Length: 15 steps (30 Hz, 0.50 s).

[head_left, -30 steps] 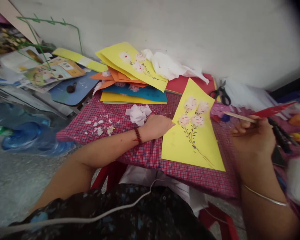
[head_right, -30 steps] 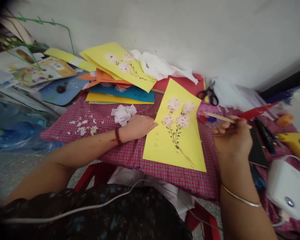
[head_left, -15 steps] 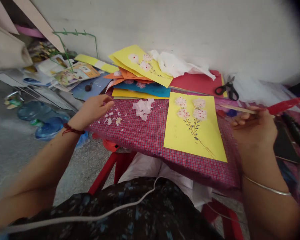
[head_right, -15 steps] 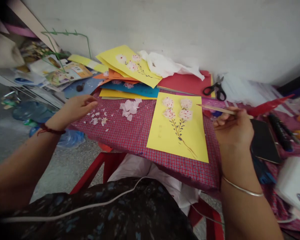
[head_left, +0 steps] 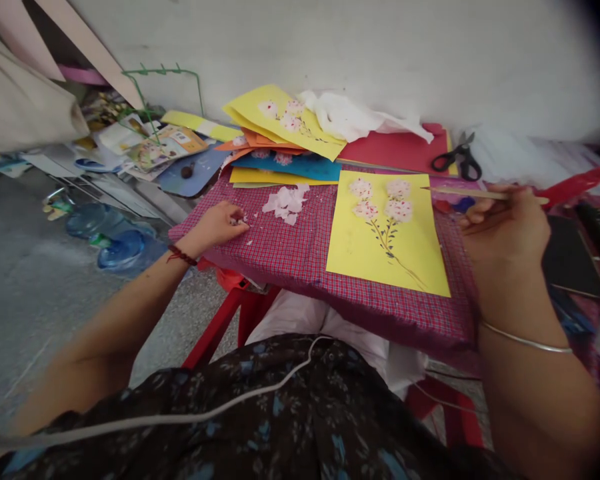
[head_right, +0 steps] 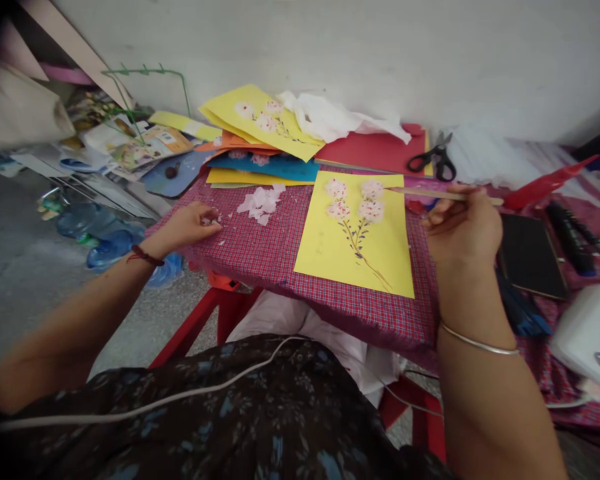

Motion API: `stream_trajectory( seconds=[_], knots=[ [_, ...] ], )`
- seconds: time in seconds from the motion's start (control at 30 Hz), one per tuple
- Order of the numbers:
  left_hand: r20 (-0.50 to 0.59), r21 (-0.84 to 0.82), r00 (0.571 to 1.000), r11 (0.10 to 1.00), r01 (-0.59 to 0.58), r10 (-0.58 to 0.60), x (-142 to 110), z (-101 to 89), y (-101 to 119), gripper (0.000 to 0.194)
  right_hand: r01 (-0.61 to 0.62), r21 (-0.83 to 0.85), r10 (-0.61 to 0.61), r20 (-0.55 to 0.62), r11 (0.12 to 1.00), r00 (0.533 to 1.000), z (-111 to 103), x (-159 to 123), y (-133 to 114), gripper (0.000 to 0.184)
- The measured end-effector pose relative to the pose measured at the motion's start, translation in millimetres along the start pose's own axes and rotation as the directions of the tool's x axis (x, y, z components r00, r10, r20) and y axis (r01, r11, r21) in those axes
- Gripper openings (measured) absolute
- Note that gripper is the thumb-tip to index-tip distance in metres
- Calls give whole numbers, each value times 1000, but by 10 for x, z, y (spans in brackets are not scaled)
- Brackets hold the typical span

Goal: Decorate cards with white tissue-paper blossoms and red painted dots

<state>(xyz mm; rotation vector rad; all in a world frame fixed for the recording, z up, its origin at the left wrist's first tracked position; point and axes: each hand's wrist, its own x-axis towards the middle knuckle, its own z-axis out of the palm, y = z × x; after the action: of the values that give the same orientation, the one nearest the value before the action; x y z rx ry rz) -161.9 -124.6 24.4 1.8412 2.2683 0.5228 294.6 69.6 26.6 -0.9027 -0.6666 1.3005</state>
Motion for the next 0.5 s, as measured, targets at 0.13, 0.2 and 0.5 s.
stream_trajectory(
  seconds=[0.13,0.2,0.5],
  knots=[
    [10,-224,988,963,150,-151,-5,-31,-98,8,20,-24,-20,28,999,999,-12,23,10,53],
    [49,-398,968,884,245,-247,-14,-81,-184,10,18,-39,-18,9,999,1000,-11,31,16,57],
    [126,-627,939,708,325,-319,-78,-149,-346,16,115,-64,-113,27,991,993,-53,93,49,53]
  ],
)
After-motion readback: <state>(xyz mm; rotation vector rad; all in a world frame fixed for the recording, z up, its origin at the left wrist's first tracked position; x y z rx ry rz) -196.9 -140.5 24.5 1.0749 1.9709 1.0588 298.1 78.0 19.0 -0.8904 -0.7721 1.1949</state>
